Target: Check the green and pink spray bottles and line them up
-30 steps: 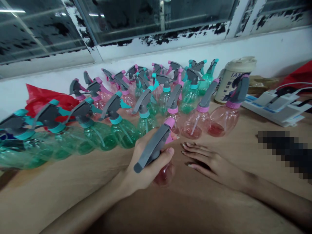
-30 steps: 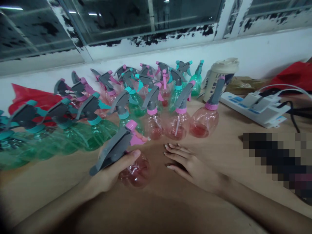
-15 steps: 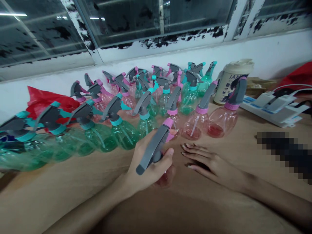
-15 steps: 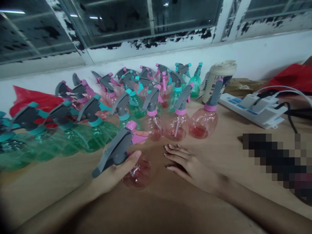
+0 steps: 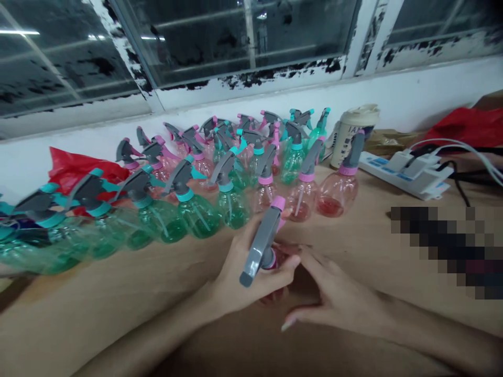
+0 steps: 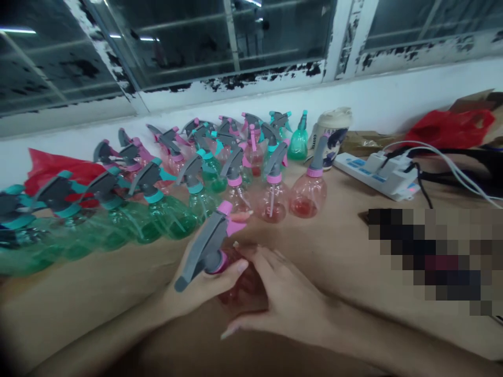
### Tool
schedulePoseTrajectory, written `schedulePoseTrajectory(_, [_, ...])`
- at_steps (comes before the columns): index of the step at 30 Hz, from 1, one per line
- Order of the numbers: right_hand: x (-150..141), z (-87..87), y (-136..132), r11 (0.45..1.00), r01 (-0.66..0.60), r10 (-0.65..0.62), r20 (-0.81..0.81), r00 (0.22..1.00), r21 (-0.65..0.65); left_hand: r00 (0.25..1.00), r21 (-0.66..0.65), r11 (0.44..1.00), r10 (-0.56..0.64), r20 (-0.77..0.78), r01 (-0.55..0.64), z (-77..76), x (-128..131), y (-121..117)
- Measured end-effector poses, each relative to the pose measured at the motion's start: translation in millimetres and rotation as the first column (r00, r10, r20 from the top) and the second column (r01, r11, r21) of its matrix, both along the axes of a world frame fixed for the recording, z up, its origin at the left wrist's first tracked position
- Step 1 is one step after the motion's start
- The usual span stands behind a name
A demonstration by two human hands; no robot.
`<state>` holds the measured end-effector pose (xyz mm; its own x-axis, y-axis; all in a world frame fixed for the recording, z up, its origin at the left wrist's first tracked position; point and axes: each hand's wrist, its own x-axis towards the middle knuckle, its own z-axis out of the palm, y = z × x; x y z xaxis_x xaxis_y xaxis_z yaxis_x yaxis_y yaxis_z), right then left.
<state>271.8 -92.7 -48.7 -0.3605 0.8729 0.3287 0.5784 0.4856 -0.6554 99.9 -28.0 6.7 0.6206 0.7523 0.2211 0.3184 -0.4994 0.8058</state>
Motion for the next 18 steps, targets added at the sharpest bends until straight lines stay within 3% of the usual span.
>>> schedulePoseTrajectory(4, [-6,9.5,-14,0.995,0.084,-0.089,-0.096,0.991,-0.053,0.997,0.071,0.996,-0.059,0.058,0.055,2.4,17,-14])
schedulePoseTrajectory(8, [12,15.5,-29,0.985,0.147,-0.152,-0.050,0.987,-0.096,0.993,0.086,0.991,-0.111,0.048,0.106,3.7,38,-27])
schedulePoseTrajectory(13, [65,18.0,-49,0.976,0.208,-0.206,0.053,0.977,-0.056,0.970,0.031,0.970,-0.241,0.028,0.240,-11.0,55,-34])
schedulePoseTrajectory(18, [135,18.0,-46,0.907,0.406,-0.421,0.213,0.882,0.109,0.979,-0.064,0.983,-0.180,-0.095,0.175,-34.8,58,-32])
